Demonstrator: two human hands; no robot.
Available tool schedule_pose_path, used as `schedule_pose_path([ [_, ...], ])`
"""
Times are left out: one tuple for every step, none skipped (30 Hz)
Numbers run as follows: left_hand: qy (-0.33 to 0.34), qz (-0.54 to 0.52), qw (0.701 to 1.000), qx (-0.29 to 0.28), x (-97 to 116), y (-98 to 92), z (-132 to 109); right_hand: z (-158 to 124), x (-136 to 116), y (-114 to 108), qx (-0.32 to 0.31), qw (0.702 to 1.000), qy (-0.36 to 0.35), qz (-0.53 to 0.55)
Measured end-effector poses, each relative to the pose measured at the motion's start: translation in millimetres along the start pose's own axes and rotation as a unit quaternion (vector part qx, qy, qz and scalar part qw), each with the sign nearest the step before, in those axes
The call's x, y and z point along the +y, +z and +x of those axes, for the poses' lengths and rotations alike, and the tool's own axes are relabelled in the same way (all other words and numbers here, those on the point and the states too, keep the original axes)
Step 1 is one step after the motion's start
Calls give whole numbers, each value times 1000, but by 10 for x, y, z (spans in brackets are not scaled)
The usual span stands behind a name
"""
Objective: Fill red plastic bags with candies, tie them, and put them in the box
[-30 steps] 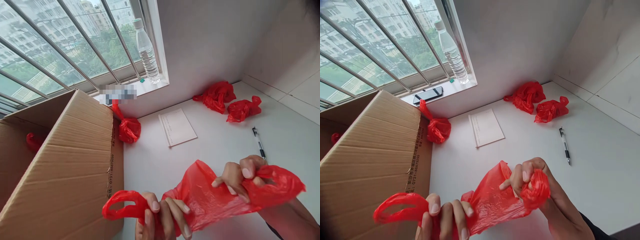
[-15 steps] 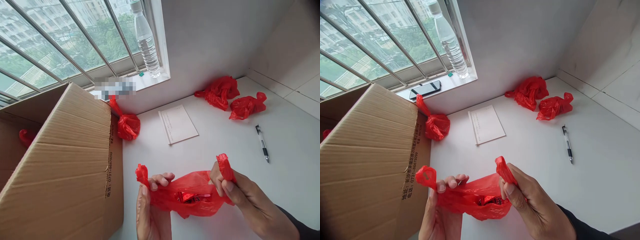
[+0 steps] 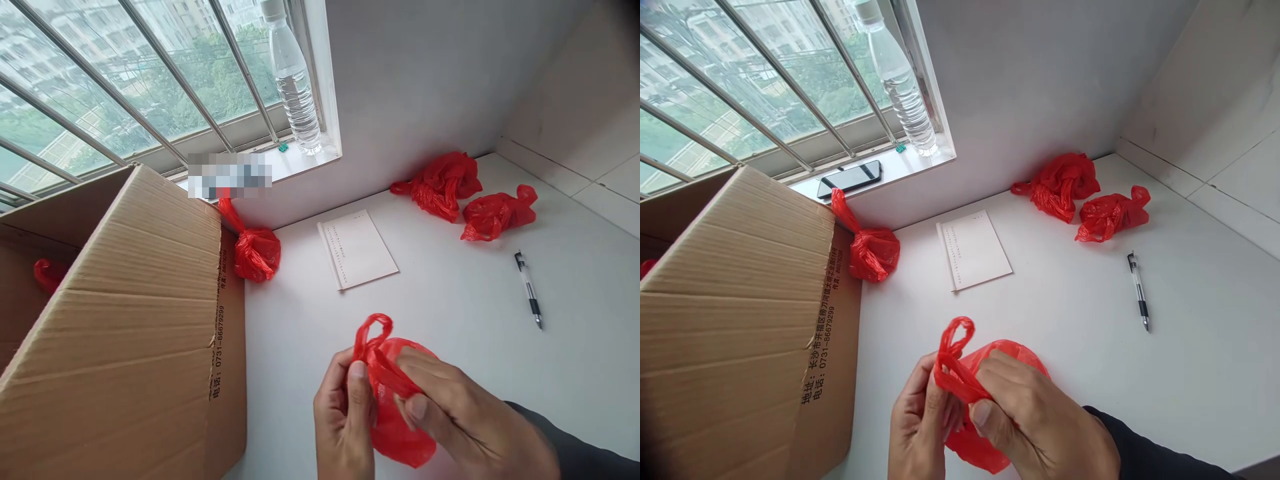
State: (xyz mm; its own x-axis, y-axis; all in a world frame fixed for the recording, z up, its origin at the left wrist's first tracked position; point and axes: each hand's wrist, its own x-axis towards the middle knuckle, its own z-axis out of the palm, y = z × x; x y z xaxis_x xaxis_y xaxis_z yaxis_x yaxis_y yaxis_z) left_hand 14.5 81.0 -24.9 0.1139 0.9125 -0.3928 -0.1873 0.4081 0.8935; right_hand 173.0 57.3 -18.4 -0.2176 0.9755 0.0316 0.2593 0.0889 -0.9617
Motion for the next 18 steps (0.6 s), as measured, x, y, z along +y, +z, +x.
schedule_pose_path([
  [13,38,999,0,-21,16,-26,27,-18,1,-10,1000,-1,-14],
  [29,71,997,0,-38,25,-51,53,-37,-4,-21,1000,3,-21],
  [45,99,994,0,-53,25,-74,75,-55,-14,-31,999,8,-24],
  [59,120,991,2,-64,19,-94,94,-71,-26,-42,999,9,-23],
  [69,134,989,6,-71,9,-109,110,-85,-39,-53,998,5,-21],
  [77,142,987,10,-75,-2,-119,125,-94,-50,-61,998,1,-20],
  [85,143,986,13,-74,-9,-125,137,-99,-59,-67,998,-5,-21],
  [91,142,986,14,-69,-11,-127,147,-98,-65,-70,997,-10,-22],
  [98,139,985,13,-58,-5,-124,155,-91,-69,-76,997,-13,-22],
  [102,138,985,9,-41,9,-117,161,-80,-72,-82,996,-14,-20],
  [105,139,985,1,-18,28,-107,165,-65,-77,-89,996,-14,-17],
  [105,142,984,-9,11,49,-94,165,-49,-84,-94,995,-14,-16],
  [100,144,984,-21,42,67,-80,161,-33,-96,-96,995,-13,-20],
  [93,143,985,-30,73,78,-66,154,-18,-113,-91,995,-8,-31],
  [86,141,986,-32,101,82,-54,145,-6,-134,-79,996,0,-45],
  [79,140,987,-28,124,79,-45,134,4,-156,-61,996,11,-58],
  [71,140,987,-21,140,69,-41,121,11,-178,-38,997,24,-65],
  [63,144,987,-15,148,57,-40,108,14,-197,-8,997,35,-64],
])
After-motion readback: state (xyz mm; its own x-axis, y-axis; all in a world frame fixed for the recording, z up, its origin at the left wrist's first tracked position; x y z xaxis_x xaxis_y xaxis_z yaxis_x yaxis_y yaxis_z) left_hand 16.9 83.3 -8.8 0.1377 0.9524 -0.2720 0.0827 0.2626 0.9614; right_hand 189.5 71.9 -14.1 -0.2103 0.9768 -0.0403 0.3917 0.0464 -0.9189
